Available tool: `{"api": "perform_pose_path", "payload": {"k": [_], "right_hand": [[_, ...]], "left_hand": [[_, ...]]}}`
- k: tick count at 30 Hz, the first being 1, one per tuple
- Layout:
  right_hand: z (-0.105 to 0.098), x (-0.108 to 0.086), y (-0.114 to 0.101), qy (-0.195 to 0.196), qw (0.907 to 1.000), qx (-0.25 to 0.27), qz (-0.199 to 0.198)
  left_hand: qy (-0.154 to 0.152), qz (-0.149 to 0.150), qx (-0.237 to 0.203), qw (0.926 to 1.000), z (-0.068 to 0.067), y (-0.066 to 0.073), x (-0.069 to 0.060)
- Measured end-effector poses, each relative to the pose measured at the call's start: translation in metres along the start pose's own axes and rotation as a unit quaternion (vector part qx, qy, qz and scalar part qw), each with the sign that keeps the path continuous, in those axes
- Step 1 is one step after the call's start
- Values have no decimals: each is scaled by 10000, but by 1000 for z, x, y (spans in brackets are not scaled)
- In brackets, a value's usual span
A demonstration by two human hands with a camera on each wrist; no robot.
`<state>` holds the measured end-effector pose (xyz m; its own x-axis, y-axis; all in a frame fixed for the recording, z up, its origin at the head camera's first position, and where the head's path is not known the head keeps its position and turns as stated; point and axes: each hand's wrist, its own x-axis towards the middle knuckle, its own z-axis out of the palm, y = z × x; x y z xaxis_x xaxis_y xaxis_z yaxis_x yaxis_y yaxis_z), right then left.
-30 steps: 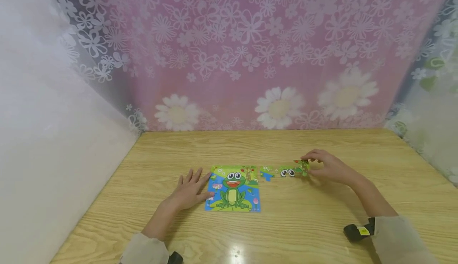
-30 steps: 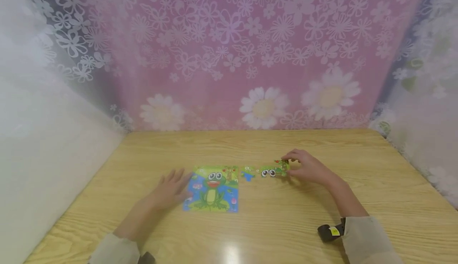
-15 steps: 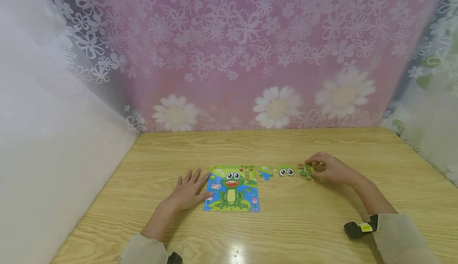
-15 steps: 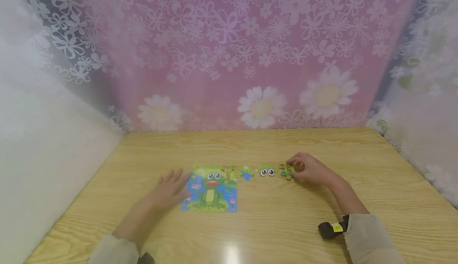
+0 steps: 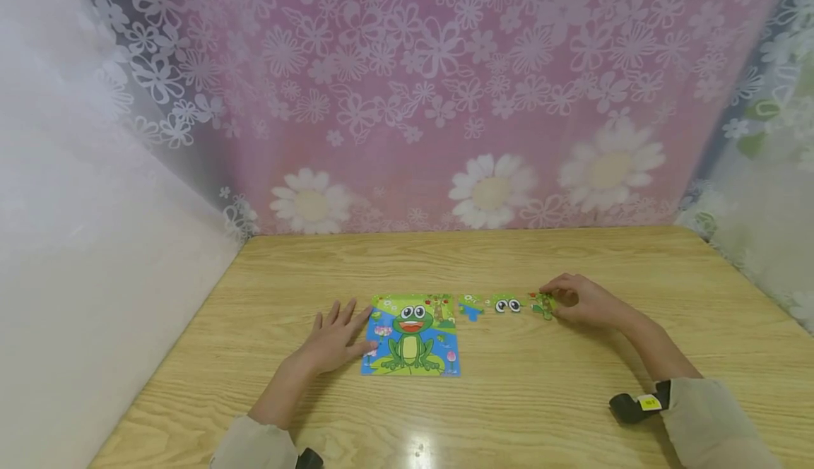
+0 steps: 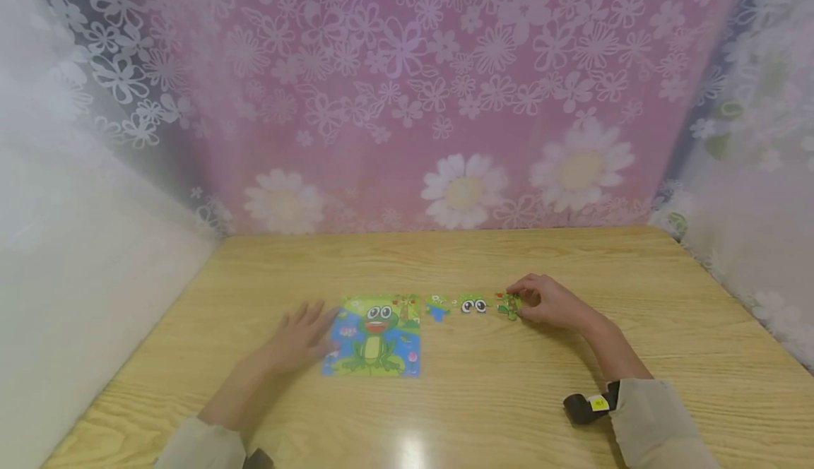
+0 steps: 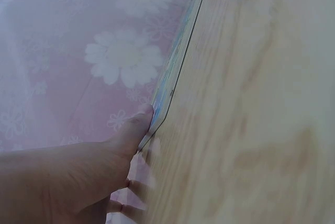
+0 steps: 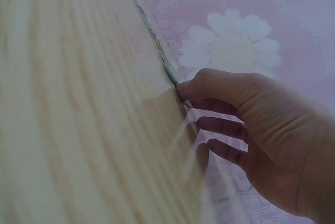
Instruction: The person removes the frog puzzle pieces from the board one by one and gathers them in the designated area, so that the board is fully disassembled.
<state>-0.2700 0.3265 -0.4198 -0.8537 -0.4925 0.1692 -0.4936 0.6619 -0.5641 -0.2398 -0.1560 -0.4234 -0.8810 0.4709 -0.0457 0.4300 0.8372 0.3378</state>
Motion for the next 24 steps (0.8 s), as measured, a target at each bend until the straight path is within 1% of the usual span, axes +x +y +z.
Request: {"api": "perform_pose_path", "payload": {"k": [4,7,11,15,16,19,24], "right_hand": [[0,1,1,-14,10000,29,-40],[-1,2,-3,69,9999,15,-84],[0,7,-21,205,9998,-61,38],[6,20,-45,110,9999,-15,57],[9,24,-50,58,10000,13,29],[18,39,-65,-119,9997,10,-224],[36,62,-90,-362,9973,-134,-628]], "left_hand": [[-18,8,-31,10000,-2,1,-1],[-2,29,-24,10000,-3,1,-1],[-7,15,25,10000,-3,0,0],[-10,5,55,10000,-2,0,1],[-4,4,60,10000,-3,0,1],[-8,5,10,10000,-4,2,0],[-23,-5,-69,10000,-5,4,-2]]}}
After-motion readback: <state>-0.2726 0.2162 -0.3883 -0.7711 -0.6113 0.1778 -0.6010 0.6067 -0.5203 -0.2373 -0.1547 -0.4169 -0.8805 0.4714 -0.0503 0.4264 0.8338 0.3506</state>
